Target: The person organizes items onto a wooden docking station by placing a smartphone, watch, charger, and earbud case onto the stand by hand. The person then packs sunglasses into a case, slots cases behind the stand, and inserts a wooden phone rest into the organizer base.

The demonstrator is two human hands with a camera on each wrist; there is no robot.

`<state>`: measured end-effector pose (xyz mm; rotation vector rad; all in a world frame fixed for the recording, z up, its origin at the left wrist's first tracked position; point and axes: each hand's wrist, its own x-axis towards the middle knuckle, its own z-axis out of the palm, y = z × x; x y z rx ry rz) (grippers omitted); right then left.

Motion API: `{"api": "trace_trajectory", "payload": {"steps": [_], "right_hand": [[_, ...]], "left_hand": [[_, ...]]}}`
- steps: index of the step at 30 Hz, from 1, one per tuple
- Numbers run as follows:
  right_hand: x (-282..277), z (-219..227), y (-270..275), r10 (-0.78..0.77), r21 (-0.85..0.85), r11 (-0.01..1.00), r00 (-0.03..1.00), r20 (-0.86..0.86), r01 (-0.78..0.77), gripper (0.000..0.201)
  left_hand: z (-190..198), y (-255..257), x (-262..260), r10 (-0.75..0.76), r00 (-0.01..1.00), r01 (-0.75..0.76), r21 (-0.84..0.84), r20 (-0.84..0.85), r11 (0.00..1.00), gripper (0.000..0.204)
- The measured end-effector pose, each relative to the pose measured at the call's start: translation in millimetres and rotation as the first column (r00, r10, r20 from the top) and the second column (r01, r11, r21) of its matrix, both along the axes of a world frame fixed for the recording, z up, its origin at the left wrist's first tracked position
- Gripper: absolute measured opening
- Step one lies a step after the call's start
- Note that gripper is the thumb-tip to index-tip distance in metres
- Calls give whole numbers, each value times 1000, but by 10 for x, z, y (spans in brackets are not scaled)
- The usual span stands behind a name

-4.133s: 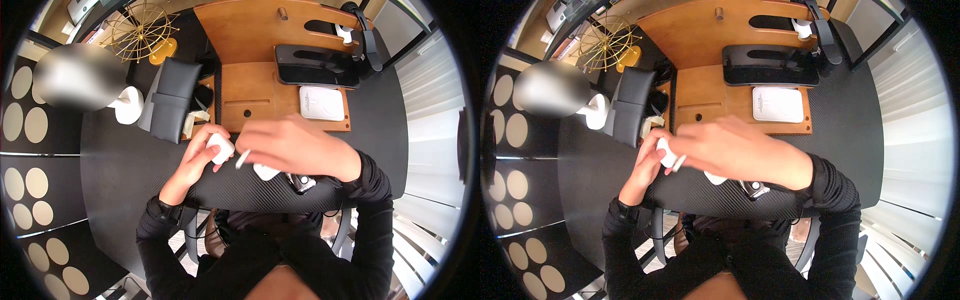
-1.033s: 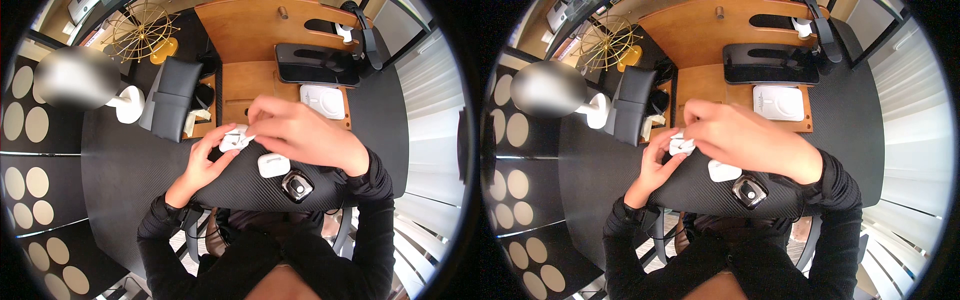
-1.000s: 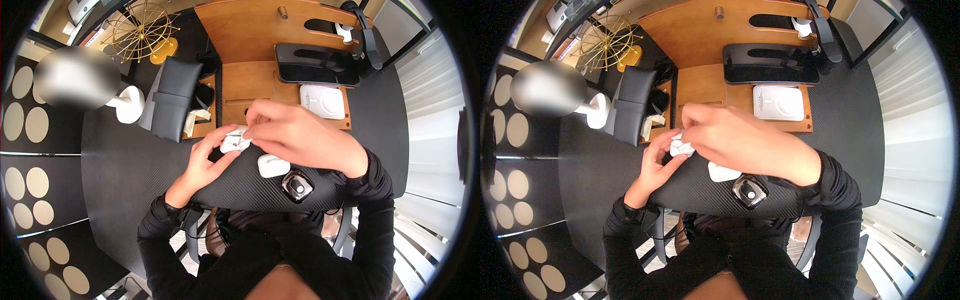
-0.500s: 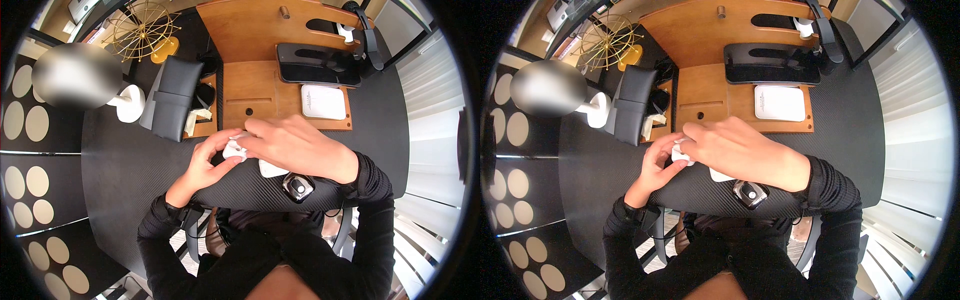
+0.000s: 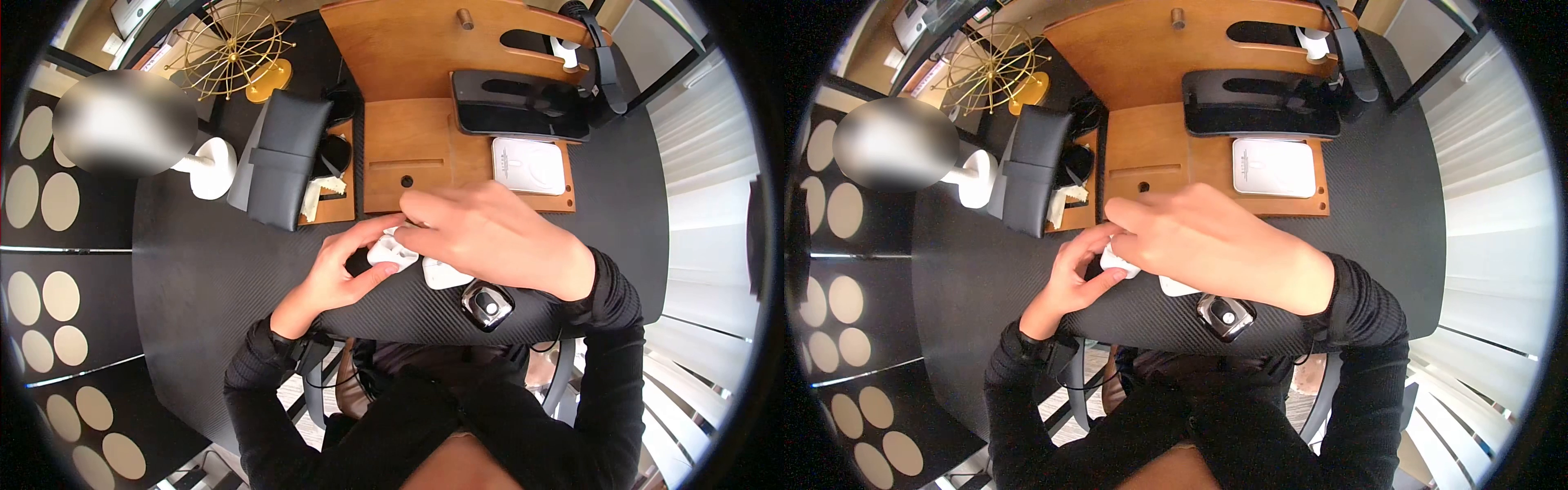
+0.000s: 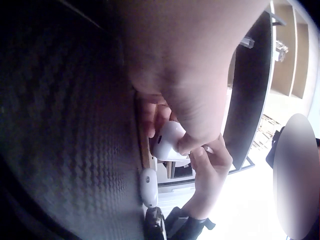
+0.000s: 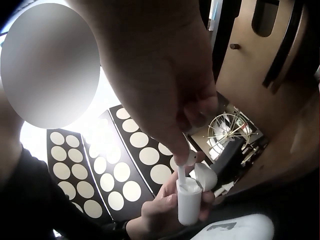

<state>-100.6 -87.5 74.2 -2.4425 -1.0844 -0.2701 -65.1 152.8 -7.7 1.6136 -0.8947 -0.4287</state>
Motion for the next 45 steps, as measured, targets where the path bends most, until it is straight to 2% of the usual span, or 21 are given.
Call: {"api": "trace_trajectory", "payload": {"steps": [3, 5, 8, 10, 12, 13, 15, 17, 19, 21, 22, 24, 26, 27, 29, 34, 37, 41, 44, 45], "right_hand": [[-6, -95, 65, 29, -1, 1000, 999, -14, -29, 12], [-22, -164, 119, 21, 100, 995, 992, -127, -8, 13], [-11, -102, 111, 32, 79, 997, 997, -63, -27, 16], [-1, -64, 83, 15, 83, 997, 996, -88, -8, 17], [18, -80, 51, -3, 85, 996, 994, -112, 12, 19], [32, -122, 41, -5, 84, 996, 998, -65, 10, 25], [33, -128, 34, -6, 84, 996, 1000, -17, 8, 32], [1, -63, 37, -42, 96, 994, 985, -169, 59, 32], [-31, 6, 27, -11, 105, 994, 975, -223, 36, 28], [-53, 20, 36, 19, 115, 993, 961, -275, 13, 24], [-63, 6, 51, 47, 117, 993, 963, -266, -16, 23], [-57, -8, 69, 75, 120, 992, 964, -256, -45, 22], [-28, -17, 73, 20, 65, 998, 902, -432, 9, 21], [-12, -38, 65, 19, 65, 998, 902, -432, 10, 21], [30, -87, 34, -2, 72, 997, 994, -110, 10, 39], [46, -121, 36, -20, 106, 994, 996, -87, 29, 30], [41, -80, 48, -51, 17, 998, 992, -119, 54, 19], [38, -122, 71, -108, 94, 989, 991, -77, 115, 16], [60, -184, 93, -138, 148, 978, 988, -62, 146, 14], [68, -206, 95, -155, 179, 970, 987, -53, 162, 13]], "left_hand": [[-41, 67, 14, -25, 1000, 24, 69, 18, 997, 60], [-66, 75, 8, -35, 999, 33, 63, 33, 997, 60], [-33, 64, 7, -48, 997, 45, 59, 56, 997, 62], [-33, 61, 25, -56, 996, 52, 57, 63, 997, 63], [-61, 68, 53, -77, 983, 71, 40, 167, 997, 65], [-51, 66, 48, -77, 983, 72, 39, 168, 997, 65], [-21, 61, 24, -61, 997, 58, 54, 48, 997, 63], [-58, 33, 5, -9, 999, 8, 5, 41, 1000, 61], [-68, 11, -15, 43, 999, -42, -44, 30, 998, 59], [-47, 2, -31, 36, 978, -63, -127, -205, 990, 68], [-52, 30, -8, -1, 963, -27, -102, -270, 994, 75], [-24, 15, -13, -29, 962, -1, -109, -273, 994, 77], [-23, 18, -20, -57, 959, 25, -116, -278, 993, 79], [-45, 24, -20, -53, 955, 8, -156, -291, 988, 77], [-61, 23, -25, -49, 951, -12, -196, -304, 980, 75], [-93, 27, -8, -48, 969, 4, -179, -241, 984, 75], [-80, 16, -19, -29, 977, -8, -176, -210, 984, 74], [-100, 12, -21, -20, 974, -22, -185, -225, 983, 75], [-135, 25, -21, 0, 970, -57, -226, -244, 972, 66], [-144, 35, 3, -15, 985, -20, -194, -174, 981, 60]]}}
